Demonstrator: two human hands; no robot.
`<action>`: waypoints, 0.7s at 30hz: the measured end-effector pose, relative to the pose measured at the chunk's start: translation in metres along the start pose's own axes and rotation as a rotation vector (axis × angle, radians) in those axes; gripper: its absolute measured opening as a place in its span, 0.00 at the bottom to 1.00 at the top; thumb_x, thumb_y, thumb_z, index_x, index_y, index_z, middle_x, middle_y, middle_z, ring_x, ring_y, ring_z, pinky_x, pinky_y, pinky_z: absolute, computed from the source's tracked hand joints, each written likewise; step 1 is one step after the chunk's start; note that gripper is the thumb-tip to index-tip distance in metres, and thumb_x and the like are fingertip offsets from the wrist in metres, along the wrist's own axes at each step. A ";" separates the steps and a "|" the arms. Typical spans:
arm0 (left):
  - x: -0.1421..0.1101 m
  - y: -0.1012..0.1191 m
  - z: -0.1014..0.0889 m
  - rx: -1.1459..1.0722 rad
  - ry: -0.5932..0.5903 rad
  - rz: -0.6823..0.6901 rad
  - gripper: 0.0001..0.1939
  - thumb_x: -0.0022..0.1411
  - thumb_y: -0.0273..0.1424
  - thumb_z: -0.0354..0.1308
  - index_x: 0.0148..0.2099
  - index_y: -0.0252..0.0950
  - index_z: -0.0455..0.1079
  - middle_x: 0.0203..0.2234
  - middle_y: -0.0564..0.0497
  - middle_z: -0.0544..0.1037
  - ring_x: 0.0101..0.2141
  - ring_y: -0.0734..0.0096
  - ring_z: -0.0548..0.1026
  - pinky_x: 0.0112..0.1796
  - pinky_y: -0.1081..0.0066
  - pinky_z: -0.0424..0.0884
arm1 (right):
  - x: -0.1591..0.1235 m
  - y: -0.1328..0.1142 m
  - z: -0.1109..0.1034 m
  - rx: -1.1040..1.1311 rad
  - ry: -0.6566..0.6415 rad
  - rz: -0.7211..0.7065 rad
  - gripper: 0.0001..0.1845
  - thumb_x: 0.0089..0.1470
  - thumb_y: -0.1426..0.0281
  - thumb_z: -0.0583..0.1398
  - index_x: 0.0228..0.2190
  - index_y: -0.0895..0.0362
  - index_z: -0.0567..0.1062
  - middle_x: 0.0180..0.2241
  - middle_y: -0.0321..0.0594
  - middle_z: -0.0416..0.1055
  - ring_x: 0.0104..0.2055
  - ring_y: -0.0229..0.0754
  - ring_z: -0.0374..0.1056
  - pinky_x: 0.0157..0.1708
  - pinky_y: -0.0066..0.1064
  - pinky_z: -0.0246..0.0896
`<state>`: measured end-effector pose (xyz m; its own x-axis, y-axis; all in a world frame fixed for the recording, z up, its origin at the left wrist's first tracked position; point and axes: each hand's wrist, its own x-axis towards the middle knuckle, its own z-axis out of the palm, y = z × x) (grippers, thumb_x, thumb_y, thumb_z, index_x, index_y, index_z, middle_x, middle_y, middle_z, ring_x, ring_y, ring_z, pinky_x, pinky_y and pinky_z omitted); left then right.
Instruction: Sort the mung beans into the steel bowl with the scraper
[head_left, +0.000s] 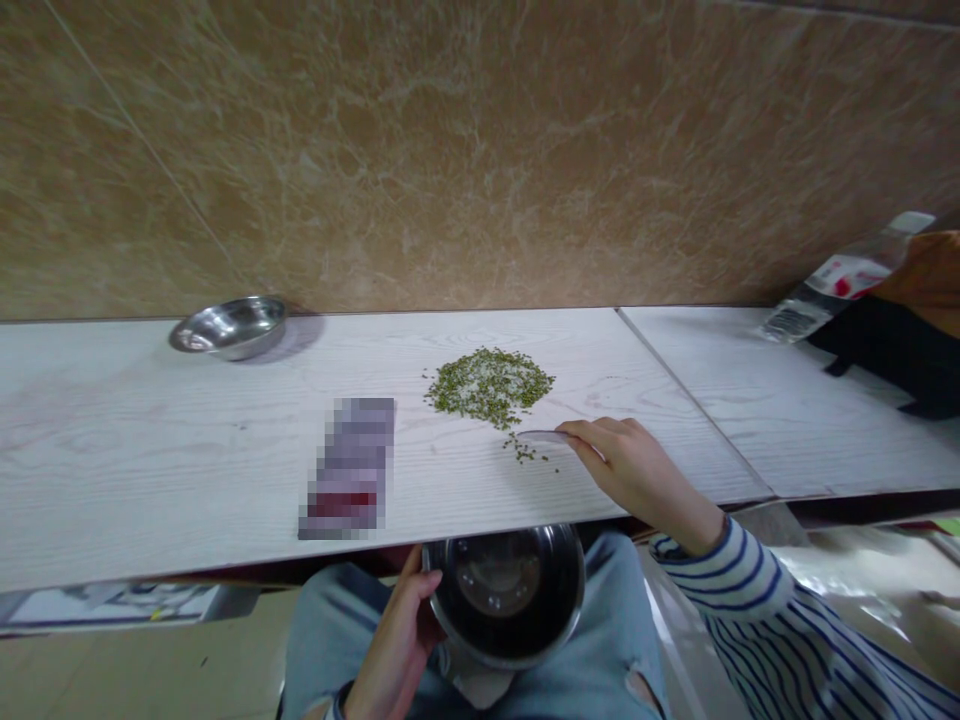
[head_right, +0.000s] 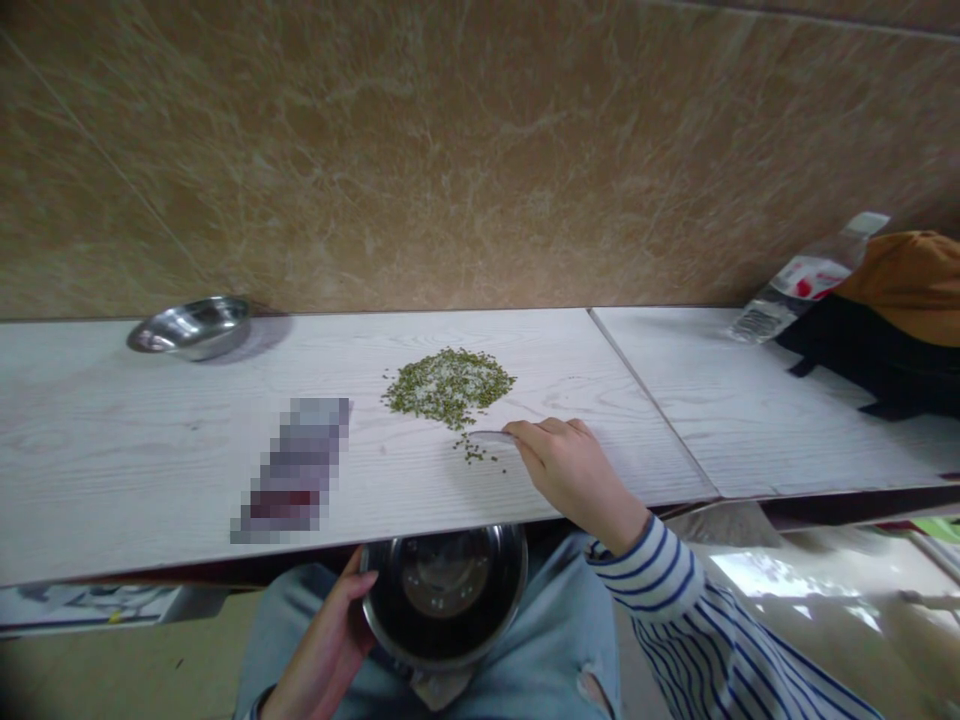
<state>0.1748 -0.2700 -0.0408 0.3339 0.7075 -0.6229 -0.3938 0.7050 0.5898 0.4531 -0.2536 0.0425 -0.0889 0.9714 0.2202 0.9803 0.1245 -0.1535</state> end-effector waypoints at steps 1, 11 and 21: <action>0.000 0.000 0.000 -0.003 -0.005 0.001 0.27 0.55 0.32 0.53 0.59 0.44 0.59 0.50 0.53 0.74 0.53 0.61 0.66 0.50 0.63 0.63 | 0.001 -0.001 0.000 0.000 -0.004 0.002 0.15 0.60 0.70 0.49 0.45 0.53 0.71 0.37 0.41 0.75 0.38 0.40 0.70 0.41 0.32 0.60; 0.001 0.001 0.000 -0.004 0.005 0.019 0.27 0.55 0.31 0.53 0.58 0.44 0.60 0.50 0.53 0.74 0.52 0.60 0.67 0.49 0.63 0.64 | -0.003 -0.003 0.000 -0.009 -0.020 -0.008 0.14 0.60 0.69 0.49 0.44 0.54 0.71 0.37 0.42 0.75 0.39 0.41 0.70 0.41 0.32 0.60; -0.003 0.003 0.002 0.007 -0.002 0.026 0.26 0.55 0.32 0.54 0.57 0.44 0.61 0.49 0.53 0.75 0.49 0.62 0.70 0.46 0.65 0.66 | 0.006 -0.007 0.000 -0.064 -0.020 0.072 0.16 0.61 0.68 0.48 0.45 0.54 0.71 0.35 0.42 0.75 0.38 0.41 0.70 0.41 0.32 0.59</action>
<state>0.1741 -0.2702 -0.0360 0.3251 0.7254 -0.6067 -0.3960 0.6870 0.6093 0.4462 -0.2490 0.0447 -0.0208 0.9813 0.1912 0.9934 0.0419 -0.1067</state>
